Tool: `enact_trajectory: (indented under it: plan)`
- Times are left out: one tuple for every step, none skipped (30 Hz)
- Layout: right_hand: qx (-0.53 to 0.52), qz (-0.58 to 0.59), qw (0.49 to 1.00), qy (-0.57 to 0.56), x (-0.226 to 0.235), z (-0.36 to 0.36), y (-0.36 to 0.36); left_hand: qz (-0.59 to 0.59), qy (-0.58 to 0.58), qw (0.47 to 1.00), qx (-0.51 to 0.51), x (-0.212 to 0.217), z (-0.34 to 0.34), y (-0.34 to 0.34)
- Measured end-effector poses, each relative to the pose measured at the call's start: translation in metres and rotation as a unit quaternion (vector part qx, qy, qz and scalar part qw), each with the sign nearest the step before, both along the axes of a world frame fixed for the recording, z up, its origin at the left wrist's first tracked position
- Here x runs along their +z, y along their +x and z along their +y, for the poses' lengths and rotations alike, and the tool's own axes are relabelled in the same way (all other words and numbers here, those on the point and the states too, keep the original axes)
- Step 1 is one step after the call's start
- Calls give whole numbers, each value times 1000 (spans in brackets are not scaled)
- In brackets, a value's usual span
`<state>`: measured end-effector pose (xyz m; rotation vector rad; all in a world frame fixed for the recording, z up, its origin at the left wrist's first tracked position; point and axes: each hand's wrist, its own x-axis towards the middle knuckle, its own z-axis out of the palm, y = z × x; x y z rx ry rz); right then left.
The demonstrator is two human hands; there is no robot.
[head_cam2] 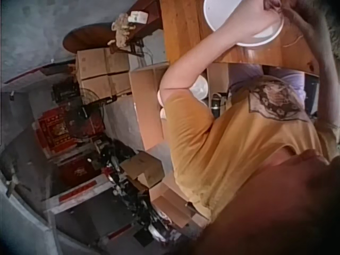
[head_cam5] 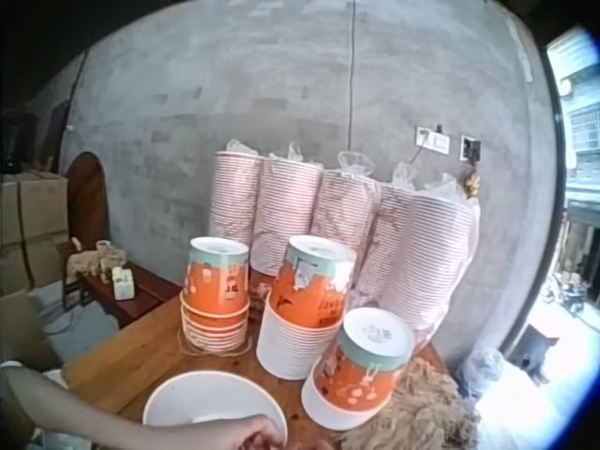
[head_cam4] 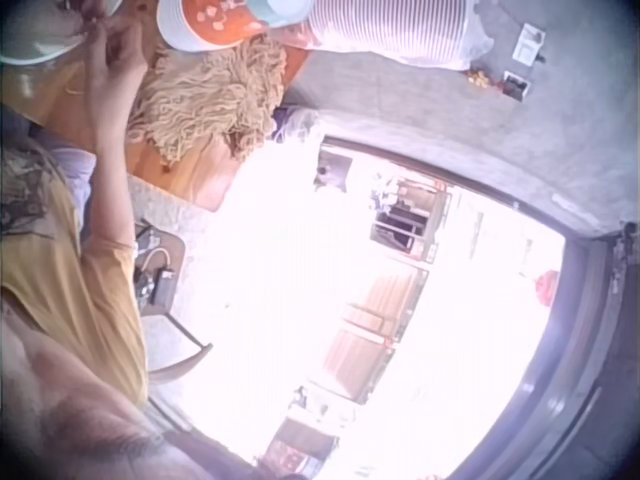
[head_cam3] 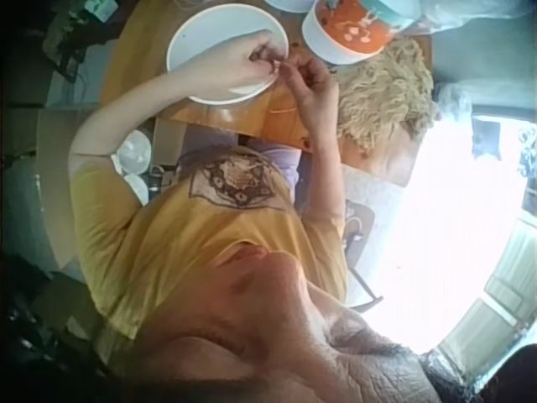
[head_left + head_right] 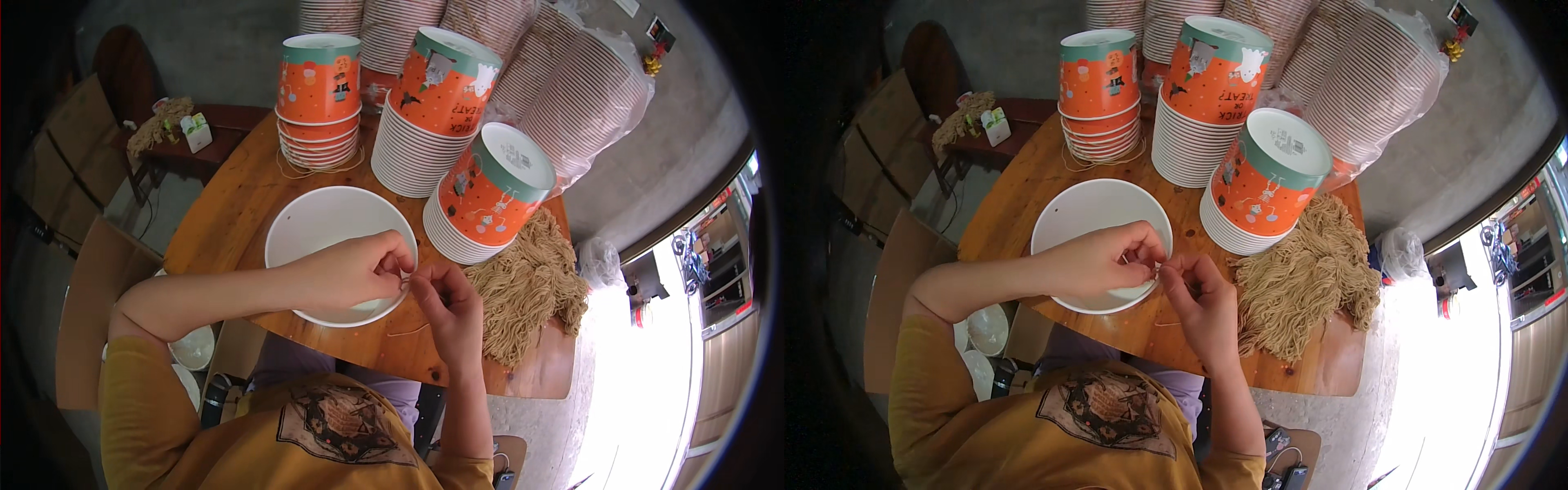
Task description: Attach thin strings to paper bowls for packaging or display.
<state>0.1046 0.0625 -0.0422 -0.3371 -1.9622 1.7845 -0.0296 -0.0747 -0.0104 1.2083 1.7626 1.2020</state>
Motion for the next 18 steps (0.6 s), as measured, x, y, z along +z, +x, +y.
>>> enact_trajectory:
  plan:
    - [0,0,1000,0,1,1,1,0,0,1000,0,2,0,-1]
    - [5,-5,1000,4,2,2,1,-80,-22,997,-4,5,1,-1]
    - [10,-9,1000,9,4,2,2,-159,-44,986,-8,7,2,-2]
    - [13,-10,1000,8,4,3,1,-160,-45,986,-5,6,1,-4]
    - [16,-21,999,25,4,3,0,-185,-44,982,-14,5,0,-5]
    - [18,-32,998,42,5,3,-1,-210,-43,976,-24,4,-1,-7]
    - [17,-32,998,43,7,4,0,-210,-42,976,-26,5,-1,-7]
    - [12,-48,996,73,9,5,1,-224,-47,973,-26,6,0,-6]
    - [7,-64,992,104,11,5,2,-239,-52,969,-27,7,0,-6]
    - [8,-65,992,104,13,4,1,-239,-52,969,-26,6,0,-6]
    - [1,-71,988,135,16,2,1,-220,-63,973,-30,5,0,-7]
    - [-6,-77,983,166,19,1,2,-202,-73,976,-34,4,1,-7]
    - [-4,-77,983,166,21,0,2,-202,-73,976,-33,3,0,-8]
    - [-9,-83,976,200,24,-1,2,-202,-70,977,-24,1,0,-8]
    - [-15,-88,968,234,26,-2,2,-201,-67,977,-14,0,0,-8]
    - [-15,-88,968,235,27,-2,2,-201,-67,977,-15,1,0,-8]
    - [-20,-85,964,253,29,-3,2,-212,-63,975,-10,1,0,-9]
    - [-25,-81,959,270,30,-3,2,-222,-59,973,-5,2,0,-10]
